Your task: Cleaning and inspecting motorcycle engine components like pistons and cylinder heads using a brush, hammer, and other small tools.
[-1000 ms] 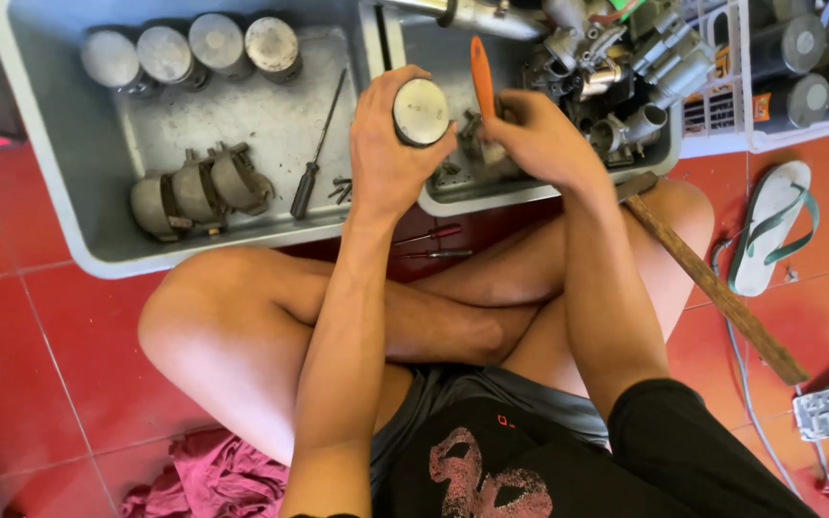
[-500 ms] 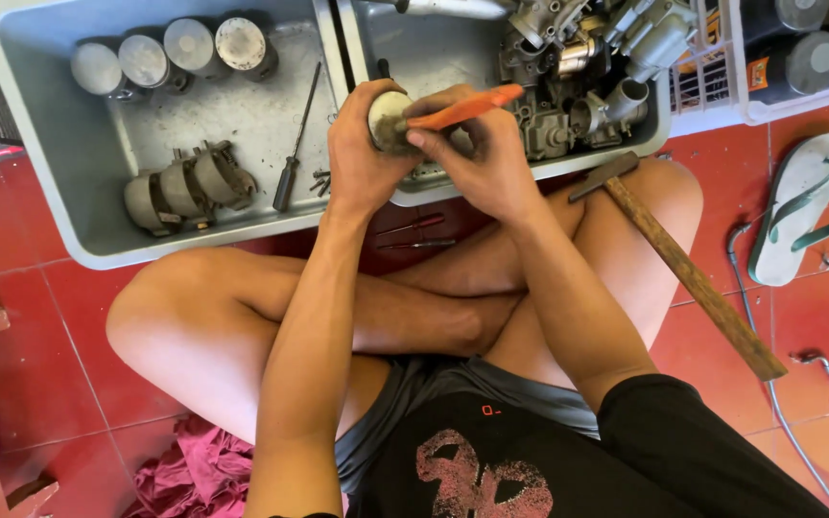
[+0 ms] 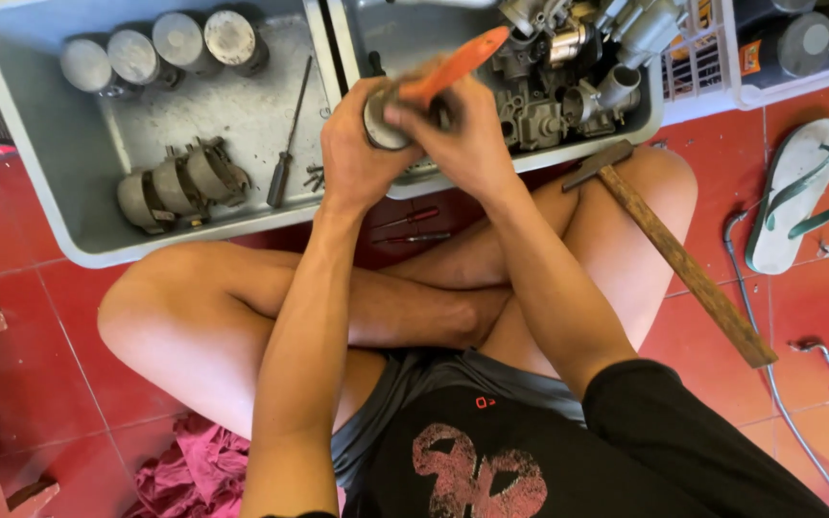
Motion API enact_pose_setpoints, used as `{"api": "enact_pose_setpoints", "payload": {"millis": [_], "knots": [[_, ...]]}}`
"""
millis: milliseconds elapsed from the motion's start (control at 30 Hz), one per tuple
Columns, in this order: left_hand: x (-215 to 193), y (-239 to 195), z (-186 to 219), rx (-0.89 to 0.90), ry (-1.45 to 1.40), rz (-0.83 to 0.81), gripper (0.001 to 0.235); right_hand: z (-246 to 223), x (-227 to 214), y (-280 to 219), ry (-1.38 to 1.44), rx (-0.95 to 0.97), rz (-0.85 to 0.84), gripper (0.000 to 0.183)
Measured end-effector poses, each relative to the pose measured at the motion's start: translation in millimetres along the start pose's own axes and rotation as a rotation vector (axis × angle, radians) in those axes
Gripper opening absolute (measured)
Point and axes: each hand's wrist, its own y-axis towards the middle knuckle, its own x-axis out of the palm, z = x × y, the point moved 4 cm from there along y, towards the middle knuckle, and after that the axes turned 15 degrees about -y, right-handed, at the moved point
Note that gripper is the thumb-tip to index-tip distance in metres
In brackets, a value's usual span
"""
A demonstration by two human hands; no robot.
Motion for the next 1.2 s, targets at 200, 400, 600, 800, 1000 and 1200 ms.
{"api": "enact_pose_setpoints", "payload": {"millis": [200, 400, 600, 800, 1000, 1200], "knots": [[2.1, -3.2, -9.7, -0.024, 0.022, -0.022, 0.060, 21.0, -2.0, 3.6, -0.050, -0.016, -0.196, 0.020], [-0.5, -4.1, -10.9, -0.072, -0.030, -0.017, 0.063, 27.5, -2.5, -0.1, 0.346, 0.116, -0.303, 0.014], [1.1, -5.1, -11.2, -0.070, -0.033, -0.032, 0.064, 13.4, 6.6, 3.9, 0.158, -0.005, -0.053, 0.018], [1.1, -4.1, -12.3, -0.042, -0.009, -0.022, 0.065, 19.0, 5.8, 4.4, 0.182, 0.018, -0.437, 0.020], [-2.1, -4.0, -7.4, -0.081, -0.139, -0.028, 0.059, 6.8, 7.6, 4.8, 0.085, -0.059, -0.166, 0.021], [3.1, -5.6, -15.0, -0.030, 0.052, -0.016, 0.064, 7.3, 8.2, 4.1, 0.044, 0.012, -0.122, 0.018]]}}
